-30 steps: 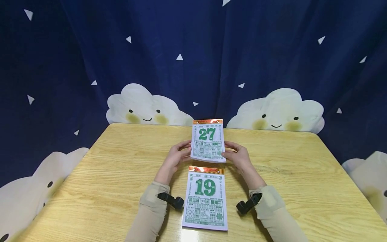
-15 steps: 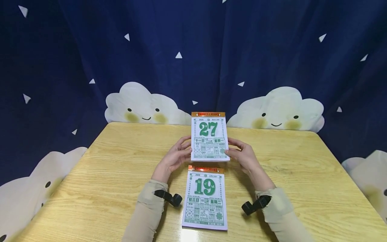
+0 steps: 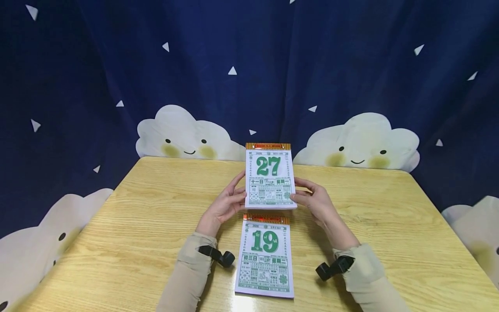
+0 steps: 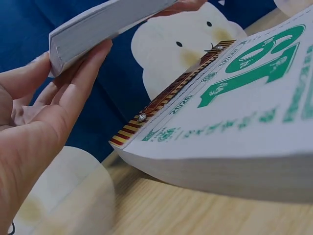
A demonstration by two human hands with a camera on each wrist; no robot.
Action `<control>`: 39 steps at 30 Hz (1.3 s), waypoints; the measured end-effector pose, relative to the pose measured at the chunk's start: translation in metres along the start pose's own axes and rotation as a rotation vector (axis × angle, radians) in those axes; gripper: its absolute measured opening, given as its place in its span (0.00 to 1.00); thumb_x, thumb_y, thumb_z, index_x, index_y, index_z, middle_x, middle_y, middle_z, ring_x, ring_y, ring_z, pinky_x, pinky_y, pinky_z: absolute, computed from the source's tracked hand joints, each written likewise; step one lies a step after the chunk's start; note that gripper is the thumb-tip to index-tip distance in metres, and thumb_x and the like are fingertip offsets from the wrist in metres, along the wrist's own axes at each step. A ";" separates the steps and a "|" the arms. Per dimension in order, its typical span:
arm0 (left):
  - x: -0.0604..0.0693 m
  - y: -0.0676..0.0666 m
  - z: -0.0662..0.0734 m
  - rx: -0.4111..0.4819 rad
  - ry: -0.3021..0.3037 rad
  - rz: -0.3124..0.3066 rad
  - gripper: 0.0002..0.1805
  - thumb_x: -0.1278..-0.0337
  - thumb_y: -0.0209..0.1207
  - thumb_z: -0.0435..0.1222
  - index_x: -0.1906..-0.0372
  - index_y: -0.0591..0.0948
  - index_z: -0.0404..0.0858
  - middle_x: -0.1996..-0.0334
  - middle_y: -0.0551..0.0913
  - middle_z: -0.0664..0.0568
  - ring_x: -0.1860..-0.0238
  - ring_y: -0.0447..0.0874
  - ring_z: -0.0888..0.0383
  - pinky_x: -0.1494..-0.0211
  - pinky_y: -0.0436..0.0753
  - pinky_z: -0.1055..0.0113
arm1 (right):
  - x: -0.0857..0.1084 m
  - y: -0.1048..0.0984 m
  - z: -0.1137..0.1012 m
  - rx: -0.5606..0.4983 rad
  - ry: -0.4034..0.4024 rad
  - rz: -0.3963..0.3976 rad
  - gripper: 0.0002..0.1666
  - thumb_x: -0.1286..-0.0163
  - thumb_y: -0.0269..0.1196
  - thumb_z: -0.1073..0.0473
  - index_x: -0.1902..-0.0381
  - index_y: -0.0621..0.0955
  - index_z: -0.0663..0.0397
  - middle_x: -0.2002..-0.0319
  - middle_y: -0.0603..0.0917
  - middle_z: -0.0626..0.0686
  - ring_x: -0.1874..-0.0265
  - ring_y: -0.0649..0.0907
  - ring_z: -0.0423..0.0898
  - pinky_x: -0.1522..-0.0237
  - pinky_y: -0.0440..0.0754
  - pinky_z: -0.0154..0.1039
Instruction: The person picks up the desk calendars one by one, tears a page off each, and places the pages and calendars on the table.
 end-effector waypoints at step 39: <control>0.000 0.003 -0.003 0.028 0.037 -0.027 0.37 0.39 0.36 0.20 0.29 0.48 0.50 0.50 0.76 0.49 0.57 0.79 0.57 0.57 0.80 0.66 | 0.033 0.033 -0.067 0.582 -0.637 -0.053 0.02 0.47 0.68 0.60 0.75 0.84 0.51 0.72 0.81 0.43 0.75 0.76 0.37 0.74 0.77 0.31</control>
Point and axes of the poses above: each hand's wrist, its own x-axis away from the middle knuckle, its own y-axis out of the palm, z = x × y, the point moved 8 cm from there along -x, towards the middle knuckle
